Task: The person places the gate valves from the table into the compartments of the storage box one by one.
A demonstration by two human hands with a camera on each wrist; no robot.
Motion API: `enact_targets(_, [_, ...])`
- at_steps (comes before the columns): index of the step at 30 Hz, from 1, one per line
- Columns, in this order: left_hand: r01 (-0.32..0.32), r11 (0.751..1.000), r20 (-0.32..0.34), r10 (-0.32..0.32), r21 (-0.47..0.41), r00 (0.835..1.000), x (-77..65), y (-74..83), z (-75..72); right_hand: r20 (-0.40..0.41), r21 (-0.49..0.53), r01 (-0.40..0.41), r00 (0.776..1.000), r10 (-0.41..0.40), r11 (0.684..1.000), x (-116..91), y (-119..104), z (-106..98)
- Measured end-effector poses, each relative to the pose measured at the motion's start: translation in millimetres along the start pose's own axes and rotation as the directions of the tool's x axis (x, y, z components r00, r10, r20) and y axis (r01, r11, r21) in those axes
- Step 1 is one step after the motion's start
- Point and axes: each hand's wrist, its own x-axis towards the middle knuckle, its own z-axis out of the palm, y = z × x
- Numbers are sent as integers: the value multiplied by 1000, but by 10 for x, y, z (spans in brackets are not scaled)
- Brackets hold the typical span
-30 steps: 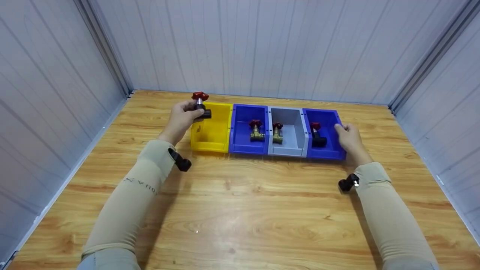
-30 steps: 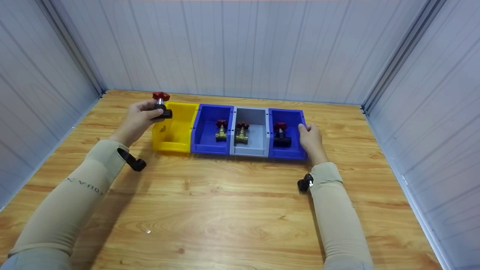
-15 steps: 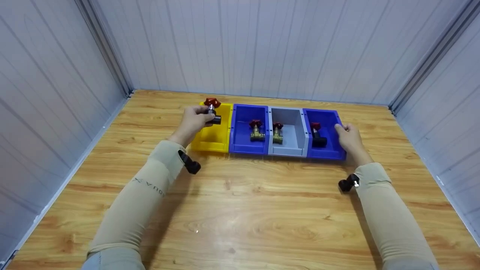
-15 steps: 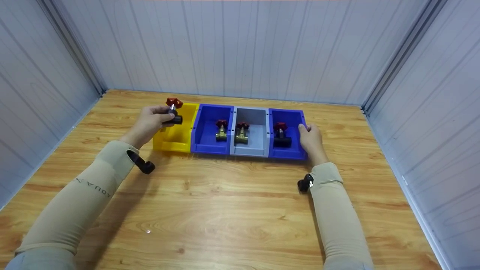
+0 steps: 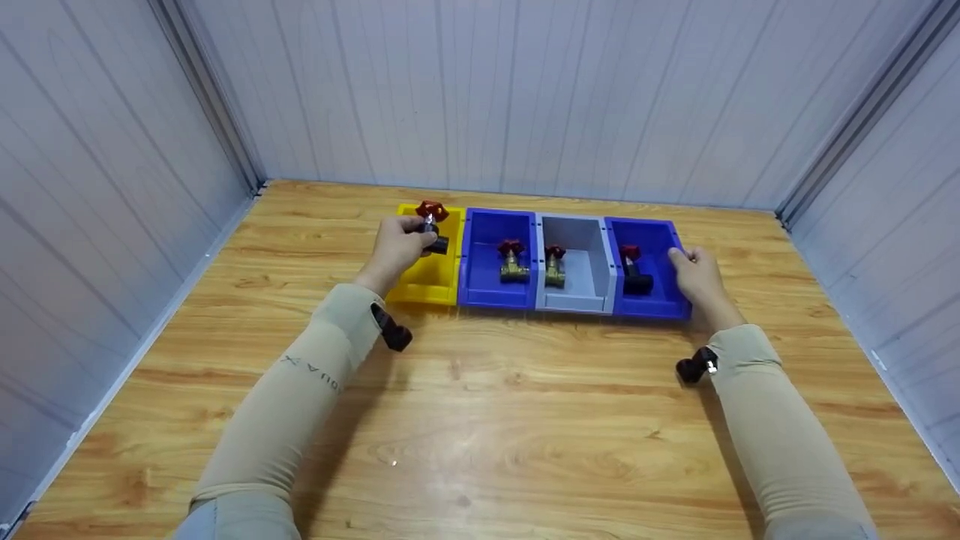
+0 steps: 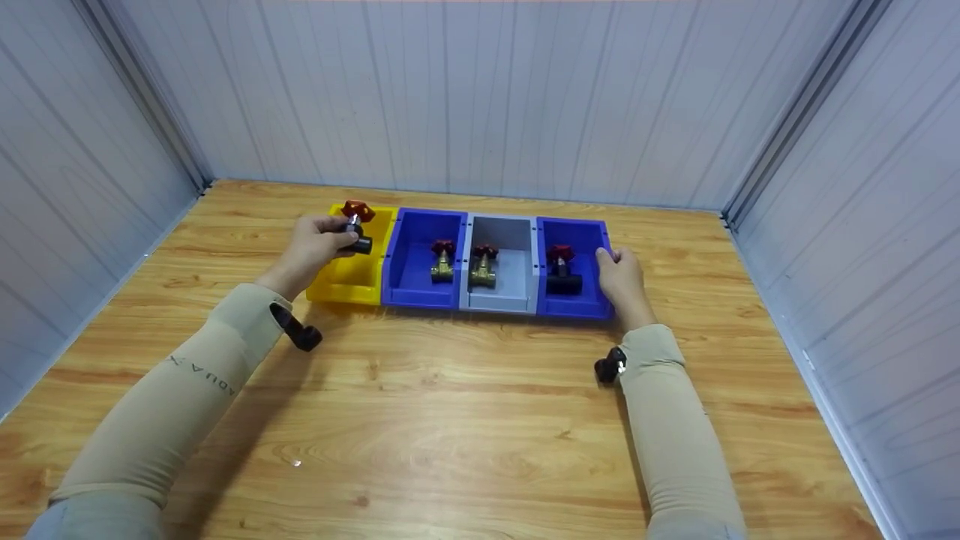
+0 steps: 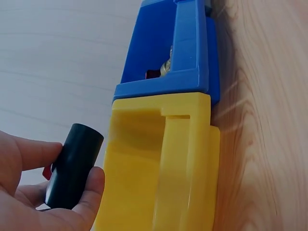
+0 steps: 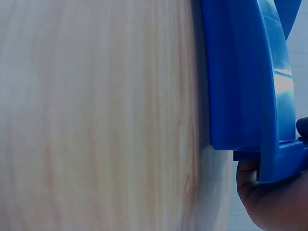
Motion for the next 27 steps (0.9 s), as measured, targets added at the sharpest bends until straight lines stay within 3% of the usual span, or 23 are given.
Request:
enact_targets(10, [-50, 996, -18, 52, 69, 998, 33, -38, 90, -3, -18, -4, 1000, 4, 1000, 3, 6, -6])
enact_targets(27, [-2, 988, -50, 10, 156, 999, 166, -124, 165, -17, -1, 4, 1000, -4, 1000, 20, 0, 7])
